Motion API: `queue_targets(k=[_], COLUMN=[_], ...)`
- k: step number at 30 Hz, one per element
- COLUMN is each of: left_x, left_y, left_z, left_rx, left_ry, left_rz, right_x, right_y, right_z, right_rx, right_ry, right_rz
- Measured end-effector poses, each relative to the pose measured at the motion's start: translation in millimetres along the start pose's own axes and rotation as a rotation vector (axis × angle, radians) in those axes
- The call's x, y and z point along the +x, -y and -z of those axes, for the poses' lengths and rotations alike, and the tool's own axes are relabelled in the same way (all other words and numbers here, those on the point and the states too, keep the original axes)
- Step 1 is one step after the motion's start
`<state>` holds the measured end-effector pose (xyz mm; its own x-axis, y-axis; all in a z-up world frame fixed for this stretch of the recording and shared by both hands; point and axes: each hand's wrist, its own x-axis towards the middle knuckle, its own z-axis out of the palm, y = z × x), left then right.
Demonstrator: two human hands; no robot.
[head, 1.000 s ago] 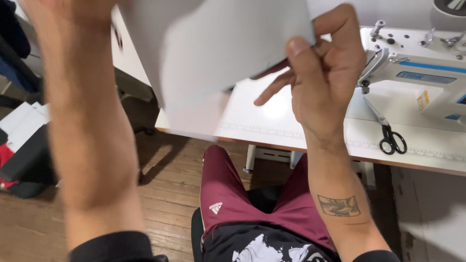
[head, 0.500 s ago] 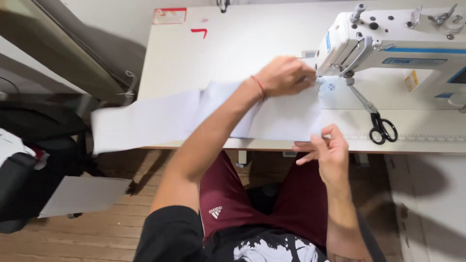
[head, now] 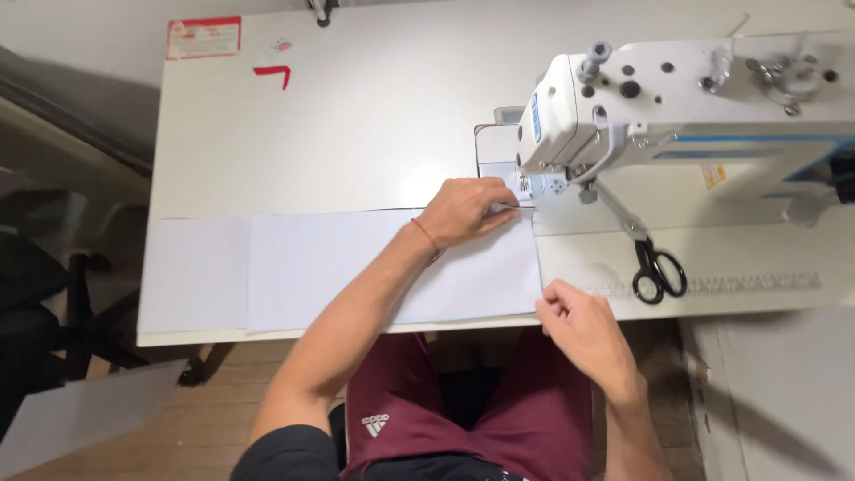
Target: Preparing and cutting material for sewing at a workstation
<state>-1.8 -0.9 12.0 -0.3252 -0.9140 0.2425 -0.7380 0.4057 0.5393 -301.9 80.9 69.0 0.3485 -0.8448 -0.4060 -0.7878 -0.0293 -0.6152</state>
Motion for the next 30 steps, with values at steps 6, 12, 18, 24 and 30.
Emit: queue_targets(k=[6, 12, 18, 24, 30], left_x=[1, 0, 0, 6, 14], left_y=[6, -3, 1, 13, 14], left_z=[-5, -12, -21, -19, -14], left_rx=[-0.017, 0.076, 0.129, 0.13, 0.154], left_ry=[-0.144, -0.268, -0.27, -0.22, -0.175], left_rz=[0.027, 0.051, 0.067, 0.057, 0.11], right_x=[22, 34, 36, 41, 46], right_y=[7, -12, 18, 35, 47], right_z=[22, 23, 45, 54, 62], right_rx=[-0.184, -0.214, -0.198, -0.279, -0.213], right_ry=[0.201, 0.276, 0.404, 0.43, 0.476], right_rz=[0.035, 0.092, -0.04, -0.002, -0.068])
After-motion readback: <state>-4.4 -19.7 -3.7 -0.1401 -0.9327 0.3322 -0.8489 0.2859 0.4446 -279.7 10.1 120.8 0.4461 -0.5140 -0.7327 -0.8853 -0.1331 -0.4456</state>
